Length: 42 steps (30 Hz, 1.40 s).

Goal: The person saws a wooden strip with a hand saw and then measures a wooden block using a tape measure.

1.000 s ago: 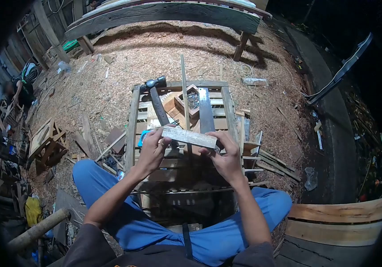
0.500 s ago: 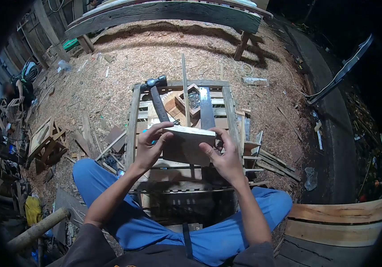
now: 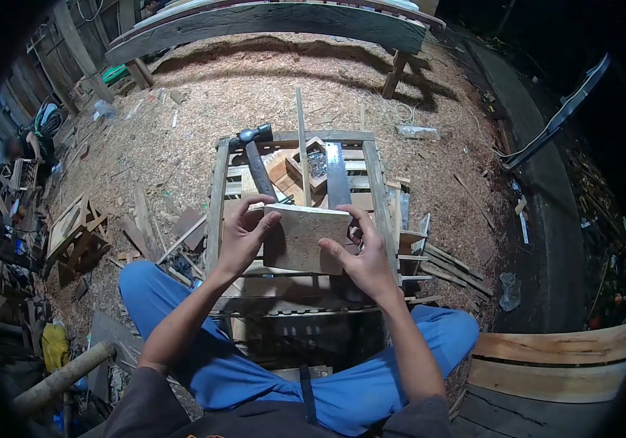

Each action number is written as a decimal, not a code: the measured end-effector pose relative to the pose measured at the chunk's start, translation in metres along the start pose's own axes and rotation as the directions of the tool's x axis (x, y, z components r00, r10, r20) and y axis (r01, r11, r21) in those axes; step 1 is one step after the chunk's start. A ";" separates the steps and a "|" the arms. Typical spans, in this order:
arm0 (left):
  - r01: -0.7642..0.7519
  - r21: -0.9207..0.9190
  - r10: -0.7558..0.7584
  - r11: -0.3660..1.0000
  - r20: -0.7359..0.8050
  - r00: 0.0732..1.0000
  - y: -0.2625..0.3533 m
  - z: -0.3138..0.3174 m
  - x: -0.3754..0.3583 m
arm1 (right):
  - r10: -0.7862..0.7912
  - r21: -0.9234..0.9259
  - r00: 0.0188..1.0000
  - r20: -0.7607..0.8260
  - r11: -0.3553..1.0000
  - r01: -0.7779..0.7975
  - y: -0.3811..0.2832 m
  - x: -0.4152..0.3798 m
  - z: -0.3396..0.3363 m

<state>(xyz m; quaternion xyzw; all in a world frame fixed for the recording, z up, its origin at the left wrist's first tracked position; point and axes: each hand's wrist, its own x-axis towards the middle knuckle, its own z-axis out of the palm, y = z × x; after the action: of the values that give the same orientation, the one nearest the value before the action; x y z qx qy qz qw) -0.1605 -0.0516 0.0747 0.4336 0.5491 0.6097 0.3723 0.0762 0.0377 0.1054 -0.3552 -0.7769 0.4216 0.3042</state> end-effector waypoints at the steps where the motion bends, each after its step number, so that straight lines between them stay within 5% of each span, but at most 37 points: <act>1: -0.001 0.000 0.001 1.000 -0.001 1.000 0.002 -0.001 0.000 | -0.001 0.000 1.000 0.000 1.000 0.001 0.003 0.001 0.001; 3: -0.063 0.037 0.061 0.997 0.045 0.997 0.006 -0.003 -0.001 | -0.190 -0.072 0.978 -0.085 0.980 0.184 0.011 0.002 0.003; 12: -0.306 0.109 0.294 0.946 0.115 0.949 -0.006 -0.006 0.000 | -0.293 -0.112 0.935 -0.201 0.955 0.275 0.018 -0.001 0.006; 22: -0.210 0.022 0.202 0.978 0.196 0.960 -0.001 -0.001 0.001 | -0.410 -0.175 0.874 -0.259 0.910 0.375 0.019 -0.001 0.006; 24: -0.468 0.240 0.460 0.850 0.094 0.883 -0.008 0.000 0.007 | -0.421 -0.182 0.860 -0.289 0.906 0.382 0.019 -0.002 0.009; 25: -0.468 0.240 0.460 0.850 0.094 0.883 -0.006 0.000 0.008 | -0.421 -0.182 0.860 -0.289 0.906 0.383 0.016 -0.002 0.011; 27: -0.672 0.614 0.690 0.414 0.270 0.671 0.001 0.000 0.008 | -0.410 -0.217 0.864 -0.293 0.908 0.358 0.010 -0.004 0.014; 29: -0.704 0.624 0.582 0.339 0.449 0.678 0.000 0.005 0.004 | -0.433 -0.278 0.861 -0.265 0.890 0.362 0.011 -0.007 0.019; 31: -0.682 0.607 0.500 0.408 0.477 0.723 0.004 0.015 -0.005 | -0.211 -0.001 0.929 -0.305 0.975 0.221 0.013 -0.011 0.034; 33: -0.676 0.600 0.512 0.428 0.455 0.729 -0.010 0.023 -0.006 | -0.170 0.070 0.937 -0.306 0.977 0.201 0.008 -0.013 0.041; 35: -0.674 0.560 0.587 0.482 0.365 0.723 -0.023 0.025 -0.005 | 0.050 0.336 0.968 -0.247 0.941 0.037 -0.004 -0.016 0.043; 36: -0.663 0.625 0.596 0.411 0.366 0.715 -0.021 0.027 -0.007 | 0.067 0.216 0.986 -0.150 0.976 -0.034 -0.005 -0.016 0.038; 41: -0.685 0.458 0.553 0.567 0.404 0.729 -0.022 0.011 0.003 | -0.071 0.227 0.994 -0.083 0.970 0.088 -0.016 -0.015 0.017; 42: -0.648 0.422 0.530 0.635 0.372 0.762 -0.022 0.010 0.003 | -0.221 0.086 0.972 -0.076 0.970 0.227 -0.013 -0.012 0.013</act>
<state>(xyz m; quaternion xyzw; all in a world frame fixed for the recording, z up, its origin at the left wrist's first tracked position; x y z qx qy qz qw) -0.1526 -0.0431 0.0535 0.7368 0.4779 0.4725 0.0742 0.0693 0.0167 0.1091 -0.2644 -0.7808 0.4086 0.3918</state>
